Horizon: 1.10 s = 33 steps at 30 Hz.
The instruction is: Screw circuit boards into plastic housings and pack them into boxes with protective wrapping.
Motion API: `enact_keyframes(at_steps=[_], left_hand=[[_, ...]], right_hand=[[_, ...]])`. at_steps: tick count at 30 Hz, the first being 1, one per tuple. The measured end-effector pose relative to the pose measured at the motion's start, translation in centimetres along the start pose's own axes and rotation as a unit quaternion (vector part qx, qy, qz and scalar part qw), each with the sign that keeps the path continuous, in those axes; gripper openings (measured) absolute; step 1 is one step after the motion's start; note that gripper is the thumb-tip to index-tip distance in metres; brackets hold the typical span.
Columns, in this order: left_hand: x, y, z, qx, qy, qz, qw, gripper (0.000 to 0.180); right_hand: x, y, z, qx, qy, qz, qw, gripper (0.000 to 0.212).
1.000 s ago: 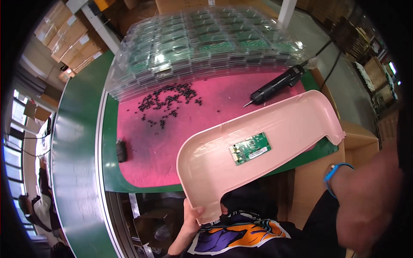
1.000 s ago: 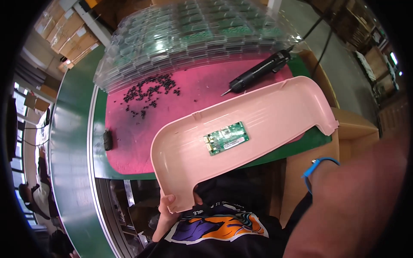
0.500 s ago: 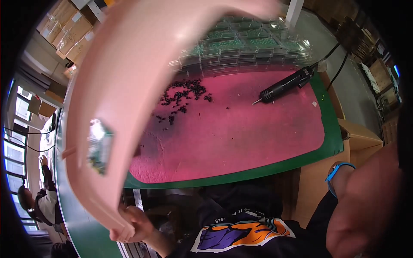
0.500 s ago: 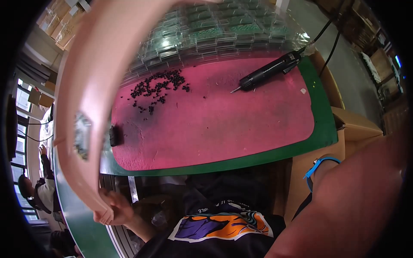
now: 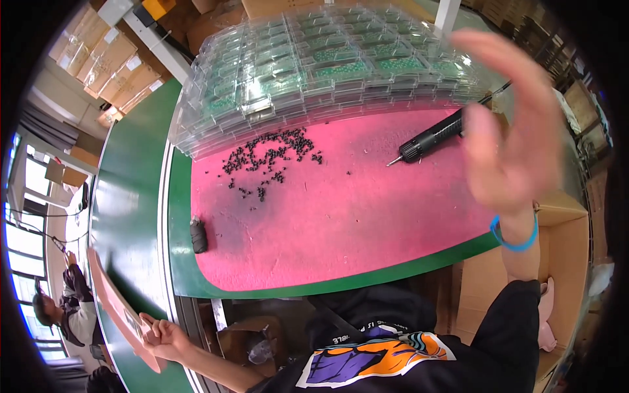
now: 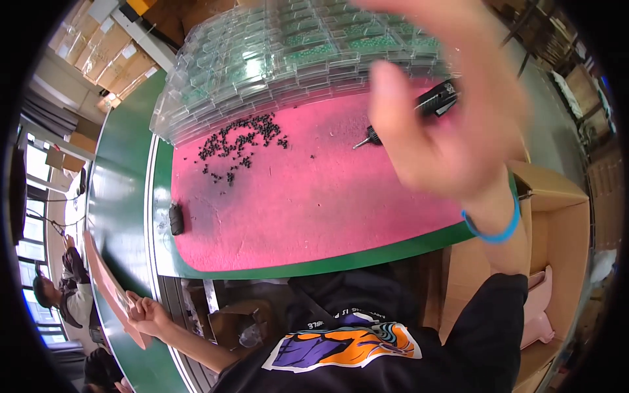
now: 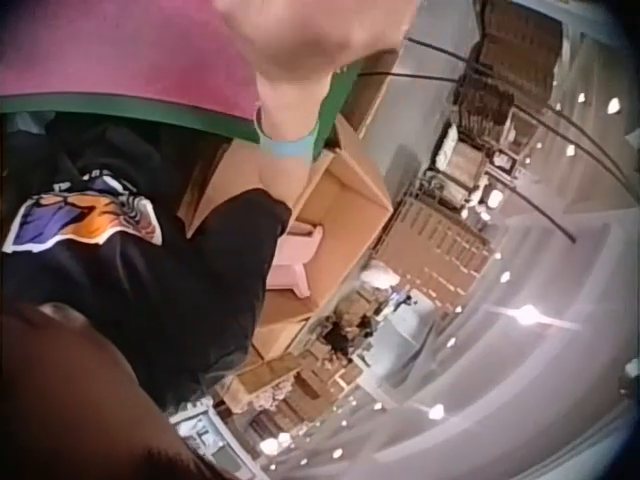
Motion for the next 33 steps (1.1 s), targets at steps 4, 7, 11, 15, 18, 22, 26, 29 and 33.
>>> enact_keyframes(at_steps=[4,7,11,15,18,22,26,29,33], left_hand=[[3.3,-0.1,0.0,-0.039,-0.005,0.077,0.996,0.050],[0.1,3.7,-4.4,0.032,0.036,0.136,0.990,0.046],[-5.2,4.6,-6.7,0.294,0.126,0.075,0.944,0.037],[-8.4,3.7,-9.7,0.473,0.254,-0.131,0.833,0.029],[-15.6,3.6,-18.6,0.526,0.338,-0.351,0.697,0.024],[-32.1,0.7,-30.1,0.329,0.568,-0.582,0.480,0.011],[-39.1,-2.4,-32.3,0.163,0.607,-0.691,0.357,0.022],[-42.2,-3.6,-32.4,0.212,0.667,-0.670,0.246,0.022],[-43.8,-4.1,-31.3,0.151,0.683,-0.671,0.246,0.021]], right_hand=[[-5.7,-11.0,-7.5,-0.097,0.219,-0.093,0.966,0.050],[-10.9,-19.1,-9.5,-0.140,0.398,-0.158,0.893,0.041],[-9.9,-19.8,-10.6,-0.109,0.451,-0.160,0.871,0.034],[-4.6,-18.6,-8.6,-0.098,0.260,0.013,0.961,0.027],[0.2,-16.2,-7.9,-0.194,0.124,0.164,0.959,0.022],[4.8,-14.2,-8.2,-0.283,0.071,0.198,0.936,0.019],[10.6,-6.7,-3.7,-0.326,-0.008,0.193,0.925,0.026],[12.5,-5.6,1.9,-0.280,-0.093,0.132,0.946,0.026],[13.5,-3.9,9.7,-0.251,-0.151,0.107,0.950,0.026]])
Point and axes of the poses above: each hand's wrist, its own x-axis towards the middle knuckle, its own z-axis out of the back of the hand, y = z × x, the point moved 9 cm from there along x, towards the middle knuckle, and after that the axes turned 10 degrees about -y, right-handed, at the moved point
